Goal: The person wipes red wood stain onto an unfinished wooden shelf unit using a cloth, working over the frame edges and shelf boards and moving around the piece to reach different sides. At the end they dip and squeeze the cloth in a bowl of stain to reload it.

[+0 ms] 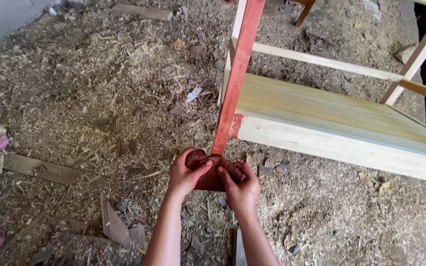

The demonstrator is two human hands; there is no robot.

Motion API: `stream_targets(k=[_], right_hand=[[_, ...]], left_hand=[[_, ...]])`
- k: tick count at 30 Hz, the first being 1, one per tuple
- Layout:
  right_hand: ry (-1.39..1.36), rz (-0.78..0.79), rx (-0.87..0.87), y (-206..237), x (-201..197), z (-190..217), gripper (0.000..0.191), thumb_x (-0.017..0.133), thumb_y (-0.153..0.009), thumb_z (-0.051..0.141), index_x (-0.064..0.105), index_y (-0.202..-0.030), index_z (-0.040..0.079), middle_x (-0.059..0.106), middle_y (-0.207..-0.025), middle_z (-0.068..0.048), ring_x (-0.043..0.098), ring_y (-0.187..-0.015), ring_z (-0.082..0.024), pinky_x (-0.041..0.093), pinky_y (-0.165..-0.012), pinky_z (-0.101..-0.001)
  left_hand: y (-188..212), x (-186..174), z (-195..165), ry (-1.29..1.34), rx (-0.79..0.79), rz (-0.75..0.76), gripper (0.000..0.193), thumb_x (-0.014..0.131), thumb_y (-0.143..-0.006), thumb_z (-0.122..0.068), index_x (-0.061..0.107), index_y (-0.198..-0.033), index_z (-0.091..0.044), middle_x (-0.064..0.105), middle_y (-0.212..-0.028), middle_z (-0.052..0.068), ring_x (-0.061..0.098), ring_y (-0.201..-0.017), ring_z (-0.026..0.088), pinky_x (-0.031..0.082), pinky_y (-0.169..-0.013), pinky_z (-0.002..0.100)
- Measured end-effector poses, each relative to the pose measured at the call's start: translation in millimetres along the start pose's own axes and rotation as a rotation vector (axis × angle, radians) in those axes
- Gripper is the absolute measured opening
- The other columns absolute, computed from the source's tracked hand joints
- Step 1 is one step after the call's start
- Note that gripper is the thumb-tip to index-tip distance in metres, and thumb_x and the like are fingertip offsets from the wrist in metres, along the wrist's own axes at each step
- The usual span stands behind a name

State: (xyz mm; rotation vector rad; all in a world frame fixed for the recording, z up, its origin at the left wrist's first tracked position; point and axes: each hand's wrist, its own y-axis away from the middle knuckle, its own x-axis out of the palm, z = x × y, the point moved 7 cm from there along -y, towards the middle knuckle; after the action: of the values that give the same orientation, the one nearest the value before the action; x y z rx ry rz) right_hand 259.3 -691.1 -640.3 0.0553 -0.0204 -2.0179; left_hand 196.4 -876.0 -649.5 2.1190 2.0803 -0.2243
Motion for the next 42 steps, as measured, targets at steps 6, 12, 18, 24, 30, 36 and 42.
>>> stream_targets(k=[6, 12, 18, 24, 30, 36, 42], right_hand=[[-0.027, -0.050, -0.166, -30, 4, 33, 0.023, 0.080, -0.087, 0.012, 0.070, -0.105, 0.002, 0.078, -0.096, -0.007, 0.071, -0.086, -0.011, 0.059, -0.079, -0.0256], [-0.001, -0.078, -0.064, 10, 7, -23, 0.025, 0.083, -0.084, 0.011, 0.068, -0.101, 0.001, 0.077, -0.093, -0.008, 0.071, -0.085, -0.013, 0.059, -0.077, -0.0273], [0.041, -0.080, -0.096, 26, 1, -31, 0.030, 0.086, -0.081, 0.013, 0.066, -0.099, 0.000, 0.070, -0.097, -0.009, 0.068, -0.087, -0.014, 0.057, -0.078, -0.0288], [0.276, -0.286, -0.401, -14, -2, 56, 0.030, 0.087, -0.083, 0.020, 0.070, -0.099, 0.000, 0.062, -0.100, -0.012, 0.064, -0.087, -0.022, 0.054, -0.079, -0.0325], [0.390, -0.277, -0.371, -6, 4, 48, 0.028, 0.086, -0.082, 0.022, 0.072, -0.096, 0.002, 0.070, -0.091, -0.010, 0.069, -0.080, -0.023, 0.056, -0.076, -0.0339], [0.288, -0.169, -0.157, 26, 4, 3, 0.031, 0.086, -0.079, 0.022, 0.074, -0.097, 0.000, 0.072, -0.091, -0.011, 0.072, -0.081, -0.021, 0.058, -0.075, -0.0342], [0.163, 0.443, 0.126, -7, -10, 21, 0.051, 0.087, -0.076, 0.025, 0.067, -0.114, -0.002, 0.076, -0.100, -0.016, 0.073, -0.090, -0.024, 0.064, -0.076, -0.0401]], left_hand=[[-26, 2, -35, -0.011, 0.116, -0.118, 0.045, 0.082, -0.081, -0.037, 0.066, -0.112, -0.008, 0.078, -0.102, 0.007, 0.077, -0.088, 0.020, 0.060, -0.087, 0.034], [9, 3, 9, 0.182, 0.003, -0.127, 0.036, 0.086, -0.079, -0.028, 0.071, -0.103, -0.005, 0.079, -0.097, 0.009, 0.075, -0.087, 0.020, 0.059, -0.082, 0.034], [17, -2, 14, 0.126, -0.059, -0.057, 0.038, 0.089, -0.075, -0.027, 0.071, -0.102, -0.006, 0.079, -0.096, 0.007, 0.076, -0.088, 0.020, 0.058, -0.085, 0.034], [-28, -1, -56, 0.068, 0.150, -0.178, 0.043, 0.086, -0.077, -0.030, 0.068, -0.110, -0.008, 0.078, -0.100, 0.006, 0.076, -0.091, 0.017, 0.059, -0.084, 0.033], [-28, 2, -36, 0.174, 0.113, -0.150, 0.037, 0.085, -0.079, -0.028, 0.071, -0.105, -0.007, 0.079, -0.097, 0.007, 0.076, -0.087, 0.017, 0.059, -0.084, 0.033], [2, -8, 1, 0.120, -0.116, -0.010, 0.036, 0.088, -0.073, -0.029, 0.074, -0.098, -0.007, 0.080, -0.091, 0.005, 0.075, -0.083, 0.019, 0.058, -0.081, 0.034], [-13, -19, -50, 0.110, -0.078, 0.367, 0.046, 0.090, -0.064, -0.044, 0.074, -0.091, -0.011, 0.077, -0.084, 0.003, 0.073, -0.079, 0.019, 0.058, -0.079, 0.039]])
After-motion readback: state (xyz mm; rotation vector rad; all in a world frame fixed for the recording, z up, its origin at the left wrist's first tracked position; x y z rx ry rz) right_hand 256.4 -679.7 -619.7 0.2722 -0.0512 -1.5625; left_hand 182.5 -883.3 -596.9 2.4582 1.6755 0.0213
